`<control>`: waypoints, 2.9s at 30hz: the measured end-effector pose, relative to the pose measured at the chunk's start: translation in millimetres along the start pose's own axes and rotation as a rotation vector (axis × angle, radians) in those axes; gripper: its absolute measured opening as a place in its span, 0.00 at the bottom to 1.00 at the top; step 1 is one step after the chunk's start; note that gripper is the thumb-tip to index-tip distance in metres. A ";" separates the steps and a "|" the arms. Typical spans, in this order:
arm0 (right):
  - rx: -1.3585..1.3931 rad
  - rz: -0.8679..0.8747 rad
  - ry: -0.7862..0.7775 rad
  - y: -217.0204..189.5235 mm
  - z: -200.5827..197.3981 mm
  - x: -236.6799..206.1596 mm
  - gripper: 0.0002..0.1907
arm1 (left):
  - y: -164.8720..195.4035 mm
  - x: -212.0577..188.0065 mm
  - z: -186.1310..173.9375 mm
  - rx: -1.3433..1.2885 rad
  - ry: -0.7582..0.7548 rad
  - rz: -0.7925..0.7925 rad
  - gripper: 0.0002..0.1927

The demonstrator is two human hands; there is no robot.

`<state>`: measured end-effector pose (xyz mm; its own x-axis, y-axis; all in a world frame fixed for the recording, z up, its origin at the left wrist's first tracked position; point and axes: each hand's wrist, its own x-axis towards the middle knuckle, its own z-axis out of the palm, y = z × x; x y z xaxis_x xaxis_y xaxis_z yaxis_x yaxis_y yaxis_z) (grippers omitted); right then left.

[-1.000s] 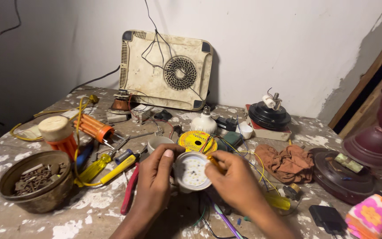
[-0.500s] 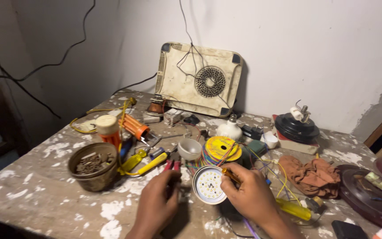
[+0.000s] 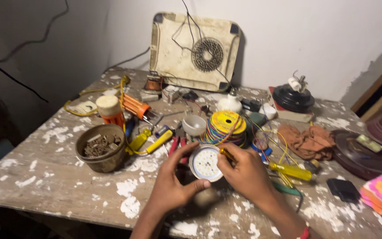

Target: The person holds a round LED bulb panel in one hand and uses a screwdriver to work on its components, repositioning the bulb and the screwdriver repeatedly while seated at a cluttered workbench. They occasionally set the bulb down and pick it back up to continue working on it.

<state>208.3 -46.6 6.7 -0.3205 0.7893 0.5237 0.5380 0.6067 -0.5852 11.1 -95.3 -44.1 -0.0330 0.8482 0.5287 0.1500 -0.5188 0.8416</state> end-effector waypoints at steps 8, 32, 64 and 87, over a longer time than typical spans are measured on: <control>0.021 -0.025 -0.016 -4.4 1.0 -1.6 0.09 | -2.5 3.4 -1.3 -0.041 -0.023 -0.079 0.48; -0.006 -0.490 0.416 -3.4 3.9 -16.5 0.18 | -17.3 7.6 -0.9 -0.161 0.047 -0.145 0.47; 0.268 -0.328 0.390 25.4 17.3 -5.2 0.16 | 13.1 8.2 2.1 0.169 0.106 -0.047 0.47; 0.118 -0.454 0.306 -1.9 2.4 7.8 0.14 | 11.6 8.1 2.9 0.159 0.111 -0.115 0.48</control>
<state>202.9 -41.4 10.4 -0.2491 0.3936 0.8849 0.3026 0.8996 -0.3149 15.5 -94.1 -30.3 -0.1655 0.8792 0.4468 0.2928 -0.3888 0.8736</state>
